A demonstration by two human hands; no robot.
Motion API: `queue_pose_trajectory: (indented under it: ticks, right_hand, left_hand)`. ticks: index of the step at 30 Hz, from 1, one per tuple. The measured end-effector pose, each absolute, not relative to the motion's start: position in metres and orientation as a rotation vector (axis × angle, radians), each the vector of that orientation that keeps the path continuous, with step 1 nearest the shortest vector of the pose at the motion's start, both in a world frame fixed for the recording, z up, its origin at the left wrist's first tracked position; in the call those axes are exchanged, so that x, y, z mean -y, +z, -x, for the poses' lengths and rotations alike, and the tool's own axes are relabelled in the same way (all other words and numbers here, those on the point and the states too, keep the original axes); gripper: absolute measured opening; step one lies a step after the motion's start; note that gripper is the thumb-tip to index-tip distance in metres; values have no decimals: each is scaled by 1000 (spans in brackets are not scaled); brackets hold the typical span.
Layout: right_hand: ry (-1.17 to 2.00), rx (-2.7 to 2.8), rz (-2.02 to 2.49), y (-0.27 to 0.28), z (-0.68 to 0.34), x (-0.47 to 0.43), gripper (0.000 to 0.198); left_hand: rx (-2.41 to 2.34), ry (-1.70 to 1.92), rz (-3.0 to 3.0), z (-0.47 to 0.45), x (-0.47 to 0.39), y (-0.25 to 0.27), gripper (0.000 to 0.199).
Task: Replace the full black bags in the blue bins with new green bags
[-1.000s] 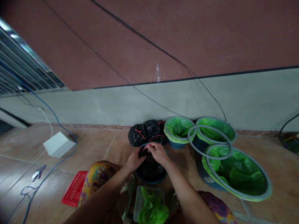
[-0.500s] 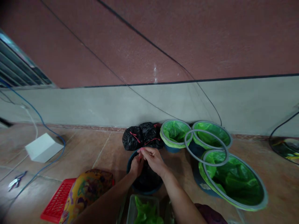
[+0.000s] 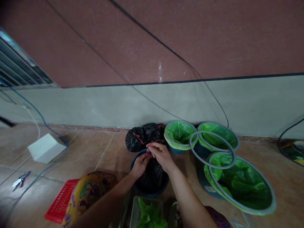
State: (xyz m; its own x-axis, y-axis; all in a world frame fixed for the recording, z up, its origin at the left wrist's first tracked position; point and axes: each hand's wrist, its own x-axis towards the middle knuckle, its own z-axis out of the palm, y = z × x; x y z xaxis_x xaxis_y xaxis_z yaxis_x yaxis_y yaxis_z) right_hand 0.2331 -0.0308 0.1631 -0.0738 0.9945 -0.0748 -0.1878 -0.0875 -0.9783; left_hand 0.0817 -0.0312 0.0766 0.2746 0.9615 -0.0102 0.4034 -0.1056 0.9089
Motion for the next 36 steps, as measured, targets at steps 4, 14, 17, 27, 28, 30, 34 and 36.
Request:
queue_pose_trajectory:
  ticks: [4, 14, 17, 27, 28, 30, 34, 36]
  right_hand:
    - [1377, 1099, 1109, 161, -233, 29, 35]
    - [1550, 864, 993, 164, -222, 36, 35]
    - [1577, 780, 993, 166, -226, 36, 35]
    - [1280, 1296, 1458, 155, -259, 23, 27]
    - [1213, 1358, 1475, 154, -261, 22, 27]
    - [1119, 1450, 1494, 153, -262, 22, 28]
    - [1074, 1460, 1507, 156, -263, 23, 30]
    - [1091, 1373, 1480, 157, -263, 23, 27]
  left_hand:
    - [-1079, 706, -1488, -86, 24, 94, 18]
    - [-1278, 461, -1754, -104, 26, 77, 21]
    - [-1438, 338, -1845, -103, 24, 69, 20]
    - [-1496, 134, -2060, -79, 27, 69, 17]
    - [-1485, 155, -2030, -78, 27, 70, 17]
    - [-1439, 208, -1981, -76, 25, 72, 18]
    - [-1286, 304, -1967, -71, 20, 73, 18]
    - [-1259, 342, -1950, -71, 19, 72, 22]
